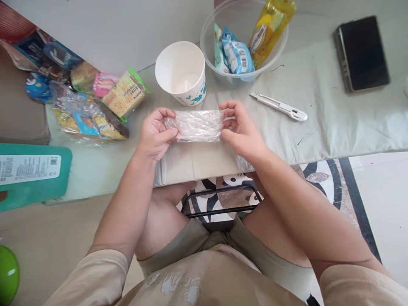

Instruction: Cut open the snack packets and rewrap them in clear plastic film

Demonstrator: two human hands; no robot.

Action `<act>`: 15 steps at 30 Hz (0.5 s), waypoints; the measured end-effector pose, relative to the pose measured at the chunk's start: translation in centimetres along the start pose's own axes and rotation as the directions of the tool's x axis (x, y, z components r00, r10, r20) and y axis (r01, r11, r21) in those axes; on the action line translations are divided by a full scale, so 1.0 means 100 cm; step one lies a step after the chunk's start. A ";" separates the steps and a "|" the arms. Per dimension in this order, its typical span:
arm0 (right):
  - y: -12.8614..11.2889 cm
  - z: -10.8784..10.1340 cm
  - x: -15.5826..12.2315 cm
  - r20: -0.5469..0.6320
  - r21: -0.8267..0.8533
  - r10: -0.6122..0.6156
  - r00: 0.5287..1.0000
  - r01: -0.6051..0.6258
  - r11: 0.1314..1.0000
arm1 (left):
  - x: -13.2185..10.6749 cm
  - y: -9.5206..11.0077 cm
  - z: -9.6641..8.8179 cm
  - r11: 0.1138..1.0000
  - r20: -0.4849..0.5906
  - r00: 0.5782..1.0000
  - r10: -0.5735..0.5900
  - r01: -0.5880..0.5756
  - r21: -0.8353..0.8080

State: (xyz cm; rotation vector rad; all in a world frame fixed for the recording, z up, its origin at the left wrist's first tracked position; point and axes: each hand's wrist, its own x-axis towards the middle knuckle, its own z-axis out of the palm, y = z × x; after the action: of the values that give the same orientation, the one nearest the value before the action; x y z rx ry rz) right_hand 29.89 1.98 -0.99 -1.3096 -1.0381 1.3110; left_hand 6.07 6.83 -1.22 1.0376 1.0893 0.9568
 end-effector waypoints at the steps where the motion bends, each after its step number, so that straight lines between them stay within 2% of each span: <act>1: -0.002 -0.003 0.002 -0.036 0.022 -0.024 0.999 0.025 0.999 | -0.001 0.001 0.000 1.000 0.011 1.000 -0.001 0.001 -0.004; 3: -0.008 -0.007 0.003 -0.080 0.093 -0.025 0.997 0.032 0.995 | -0.003 0.003 0.000 1.000 0.090 0.996 -0.022 0.022 0.005; 4: -0.011 -0.008 0.003 -0.063 0.139 0.016 0.998 -0.007 0.990 | -0.005 0.003 0.001 0.999 0.148 0.988 -0.038 0.035 0.021; 6: -0.016 -0.007 0.000 0.066 0.194 0.166 0.984 -0.176 0.965 | -0.009 0.002 0.004 0.996 0.250 0.966 -0.059 0.042 0.074; 8: -0.019 -0.004 -0.005 0.249 0.097 0.312 0.917 -0.344 0.934 | -0.012 0.000 0.008 0.989 0.309 0.949 -0.060 0.015 0.145; 9: -0.020 -0.002 -0.007 0.331 0.000 0.364 0.871 -0.385 0.923 | -0.014 -0.001 0.010 0.984 0.320 0.946 -0.053 -0.005 0.179; 11: -0.020 0.000 -0.010 0.441 -0.186 0.413 0.797 -0.369 0.911 | -0.014 -0.003 0.012 0.971 0.305 0.952 -0.021 -0.052 0.232; 12: -0.019 0.001 -0.011 0.471 -0.245 0.413 0.780 -0.334 0.910 | -0.014 -0.003 0.013 0.965 0.277 0.961 0.003 -0.075 0.250; 15: -0.016 -0.002 -0.011 0.514 -0.287 0.379 0.769 -0.262 0.921 | -0.012 -0.003 0.015 0.945 0.135 0.985 0.104 -0.140 0.294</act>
State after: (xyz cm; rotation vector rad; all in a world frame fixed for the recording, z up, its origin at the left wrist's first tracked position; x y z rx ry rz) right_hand 30.10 1.19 0.73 -1.3177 -1.4188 1.9817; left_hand 7.31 5.35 -1.05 1.4103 1.1046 0.8295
